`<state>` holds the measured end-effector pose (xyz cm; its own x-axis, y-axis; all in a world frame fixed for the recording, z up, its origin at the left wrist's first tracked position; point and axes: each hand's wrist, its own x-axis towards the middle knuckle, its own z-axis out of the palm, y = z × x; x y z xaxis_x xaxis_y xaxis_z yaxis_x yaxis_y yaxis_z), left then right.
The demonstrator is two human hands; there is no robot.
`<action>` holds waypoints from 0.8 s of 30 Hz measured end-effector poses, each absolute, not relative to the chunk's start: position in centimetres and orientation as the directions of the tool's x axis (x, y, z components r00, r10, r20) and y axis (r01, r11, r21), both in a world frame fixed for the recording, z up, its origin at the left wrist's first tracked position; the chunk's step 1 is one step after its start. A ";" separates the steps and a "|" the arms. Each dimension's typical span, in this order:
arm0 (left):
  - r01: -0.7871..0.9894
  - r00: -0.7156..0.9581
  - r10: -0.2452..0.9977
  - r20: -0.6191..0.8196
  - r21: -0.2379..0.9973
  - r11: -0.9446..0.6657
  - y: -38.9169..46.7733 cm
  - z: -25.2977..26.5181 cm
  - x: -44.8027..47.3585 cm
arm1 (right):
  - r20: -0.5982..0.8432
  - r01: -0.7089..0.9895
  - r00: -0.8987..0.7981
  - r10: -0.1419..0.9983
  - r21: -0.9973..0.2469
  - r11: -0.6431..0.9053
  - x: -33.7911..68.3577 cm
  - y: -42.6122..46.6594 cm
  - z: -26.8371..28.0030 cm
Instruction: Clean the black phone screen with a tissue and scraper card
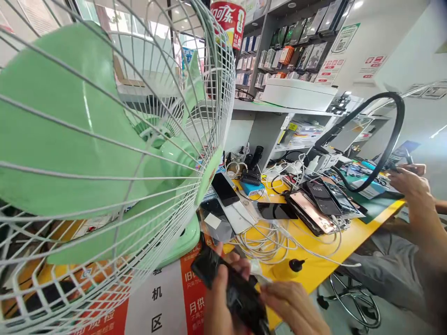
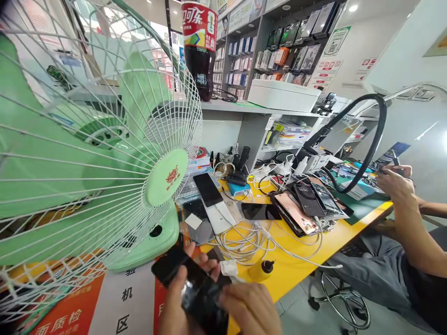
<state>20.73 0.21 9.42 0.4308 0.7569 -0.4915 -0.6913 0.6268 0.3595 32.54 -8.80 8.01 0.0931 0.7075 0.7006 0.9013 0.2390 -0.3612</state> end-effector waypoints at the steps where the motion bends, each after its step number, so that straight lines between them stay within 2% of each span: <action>1: -0.700 0.389 0.745 -0.542 0.352 0.622 0.7 9.4 19.6 | 0.668 0.890 0.120 0.734 -0.400 0.218 32.3 -6.8 8.3; 3: -0.685 0.334 0.682 -0.651 0.330 0.650 1.4 9.6 17.7 | 0.548 0.870 0.246 0.800 -0.488 0.067 32.3 -2.5 9.0; 5: -0.652 0.311 0.616 -0.724 0.310 0.693 1.8 9.7 16.3 | 0.373 0.869 0.235 0.897 -0.494 -0.022 32.5 1.8 9.2; 8: -0.593 0.325 0.616 -0.717 0.353 0.724 2.2 9.6 15.0 | 0.280 0.874 0.161 0.946 -0.487 -0.005 32.5 6.7 8.9; 11: -0.559 0.316 0.651 -0.690 0.419 0.716 2.6 9.1 14.5 | 0.246 0.875 0.132 0.960 -0.483 0.004 32.2 8.9 8.6; 15: -0.550 0.247 0.689 -0.681 0.487 0.678 3.2 9.1 14.7 | 0.235 0.867 0.151 0.960 -0.498 -0.015 31.9 8.9 9.0; 19: -0.572 0.347 0.721 -0.599 0.474 0.669 3.1 10.3 16.1 | 0.255 0.843 0.262 0.931 -0.530 -0.092 32.1 6.4 10.8; 21: -0.600 0.409 0.724 -0.555 0.434 0.672 2.9 11.4 17.4 | 0.304 0.826 0.327 0.895 -0.552 -0.114 32.3 4.0 12.1; 24: -0.653 0.476 0.759 -0.444 0.400 0.643 2.8 13.4 20.4 | 0.455 0.812 0.406 0.793 -0.577 -0.085 32.8 -0.4 14.2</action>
